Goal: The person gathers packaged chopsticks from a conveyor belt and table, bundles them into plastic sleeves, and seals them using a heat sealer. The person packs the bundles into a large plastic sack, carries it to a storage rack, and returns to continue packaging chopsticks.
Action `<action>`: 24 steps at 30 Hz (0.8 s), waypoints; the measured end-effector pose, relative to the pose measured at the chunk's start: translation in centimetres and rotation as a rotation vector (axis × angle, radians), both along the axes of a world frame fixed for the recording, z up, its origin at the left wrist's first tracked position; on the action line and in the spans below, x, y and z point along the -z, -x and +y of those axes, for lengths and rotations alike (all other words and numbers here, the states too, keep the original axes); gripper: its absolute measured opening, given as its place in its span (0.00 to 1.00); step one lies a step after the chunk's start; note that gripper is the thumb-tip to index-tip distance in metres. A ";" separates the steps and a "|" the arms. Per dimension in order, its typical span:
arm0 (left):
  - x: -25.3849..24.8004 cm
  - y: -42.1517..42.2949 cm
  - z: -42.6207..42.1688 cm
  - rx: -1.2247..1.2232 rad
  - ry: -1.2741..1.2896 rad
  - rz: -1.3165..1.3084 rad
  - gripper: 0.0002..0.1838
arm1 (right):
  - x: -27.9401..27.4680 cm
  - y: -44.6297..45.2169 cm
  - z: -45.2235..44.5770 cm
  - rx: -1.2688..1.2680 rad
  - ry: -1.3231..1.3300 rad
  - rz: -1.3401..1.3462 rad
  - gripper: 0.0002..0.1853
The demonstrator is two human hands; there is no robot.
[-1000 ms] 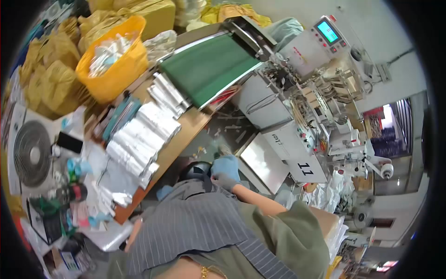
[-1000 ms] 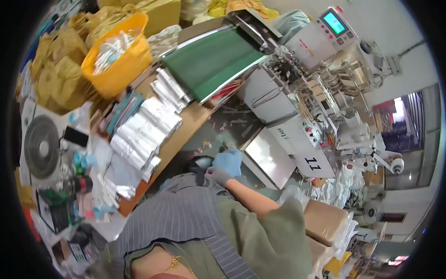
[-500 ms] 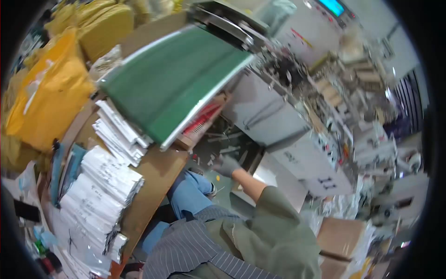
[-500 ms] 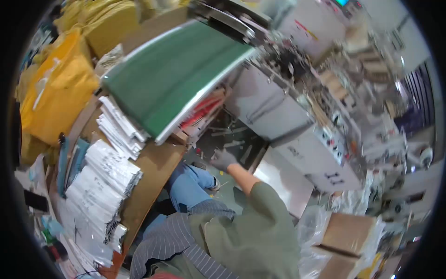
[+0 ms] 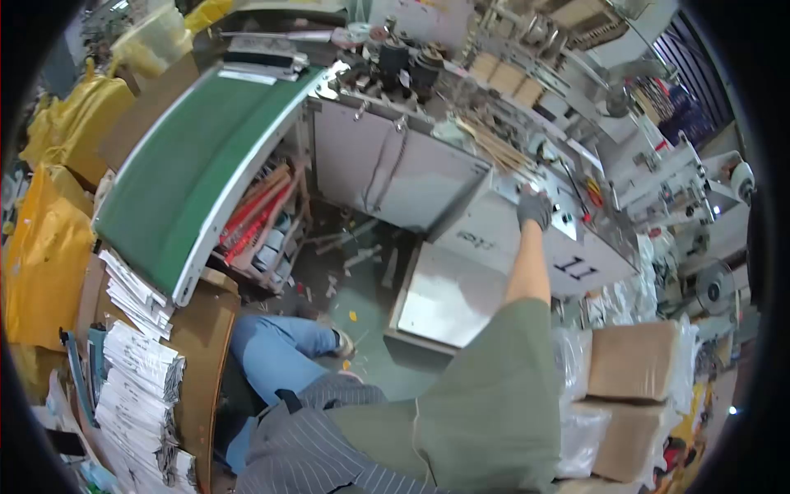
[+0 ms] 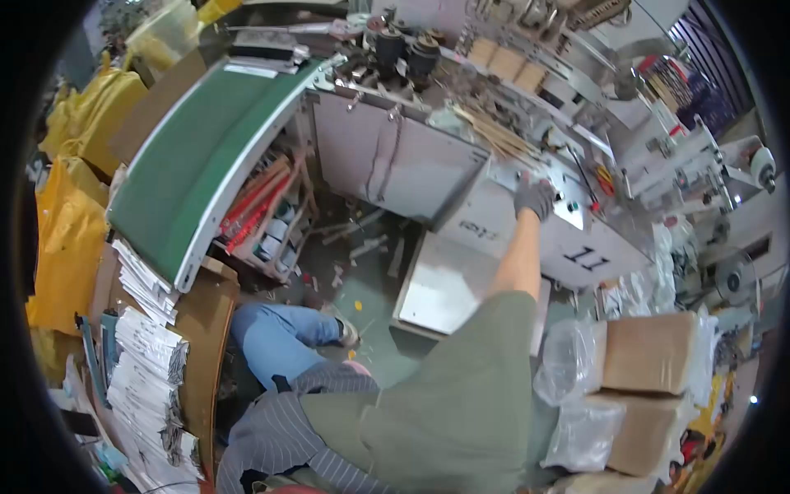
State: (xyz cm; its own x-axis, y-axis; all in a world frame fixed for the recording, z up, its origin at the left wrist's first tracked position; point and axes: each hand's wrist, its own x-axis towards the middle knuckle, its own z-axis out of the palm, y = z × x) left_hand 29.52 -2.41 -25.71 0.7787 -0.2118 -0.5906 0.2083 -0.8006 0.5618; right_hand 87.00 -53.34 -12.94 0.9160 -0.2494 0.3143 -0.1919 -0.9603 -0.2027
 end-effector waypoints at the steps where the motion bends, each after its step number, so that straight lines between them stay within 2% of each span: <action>1: -0.9 -0.8 0.7 -0.006 -0.043 0.002 0.23 | -0.5 0.9 -0.6 -0.040 -0.085 0.065 0.45; 3: -2.5 -2.5 2.1 -0.005 -0.121 0.008 0.24 | -0.3 1.5 -0.9 -0.101 0.108 0.119 0.47; 5: -3.8 -3.1 2.7 -0.004 -0.180 0.024 0.24 | -1.2 2.0 -0.9 -0.093 0.169 0.143 0.49; 7: -5.0 -2.8 3.3 -0.006 -0.234 0.040 0.24 | -1.1 0.5 -2.1 -0.143 0.028 0.212 0.50; 9: -6.0 -1.3 3.7 -0.025 -0.284 0.060 0.24 | -1.0 0.3 -1.8 -0.164 0.127 0.244 0.50; 12: -7.4 3.2 3.8 -0.078 -0.348 0.110 0.24 | 3.5 5.3 3.0 -0.001 -0.092 -0.242 0.44; 13: -7.5 5.8 3.1 -0.116 -0.356 0.132 0.24 | 7.6 7.1 5.1 -0.110 -0.145 -0.344 0.41; 14: -7.0 9.5 1.4 -0.195 -0.348 0.155 0.24 | 9.8 11.1 9.6 -0.173 -0.394 -0.336 0.36; 15: -5.9 14.6 -1.8 -0.322 -0.321 0.182 0.24 | 9.2 19.0 14.7 -0.328 -0.651 -0.125 0.37; 16: -4.5 20.1 -6.4 -0.472 -0.278 0.212 0.24 | 16.2 22.6 19.2 -0.740 -1.148 -0.058 0.30; 18: -1.0 29.3 -20.4 -0.824 -0.146 0.277 0.24 | 16.5 37.9 27.6 -1.506 0.155 -0.046 0.17; 19: 0.2 31.6 -28.3 -1.008 -0.061 0.312 0.24 | 17.8 46.5 29.9 -1.555 -0.588 0.449 0.21; 20: 2.5 32.0 -30.8 -1.089 -0.141 0.145 0.20 | 10.9 55.2 30.9 -2.024 -0.715 0.868 0.22; 21: 3.5 32.8 -30.6 -1.162 -0.250 0.002 0.18 | 6.2 60.5 31.7 -2.721 -0.437 0.581 0.21; 22: 1.6 33.0 -31.5 -1.381 -0.212 0.040 0.19 | 3.5 65.4 31.5 -3.152 -0.155 0.289 0.21; 23: -3.9 32.9 -31.7 -1.381 -0.114 0.095 0.22 | 3.1 68.8 31.2 -3.379 -0.053 0.168 0.19; 24: -7.3 33.9 -33.6 -1.718 -0.056 0.003 0.23 | 2.2 71.7 30.5 -3.435 0.072 0.323 0.18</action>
State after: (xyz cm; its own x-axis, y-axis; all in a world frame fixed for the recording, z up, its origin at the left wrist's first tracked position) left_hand -4.36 -36.02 -18.37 0.0722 0.8189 -0.5694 0.7825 0.3076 0.5414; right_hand 15.34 -22.81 -15.16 -0.9681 0.0074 0.2505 -0.0907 0.9215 -0.3775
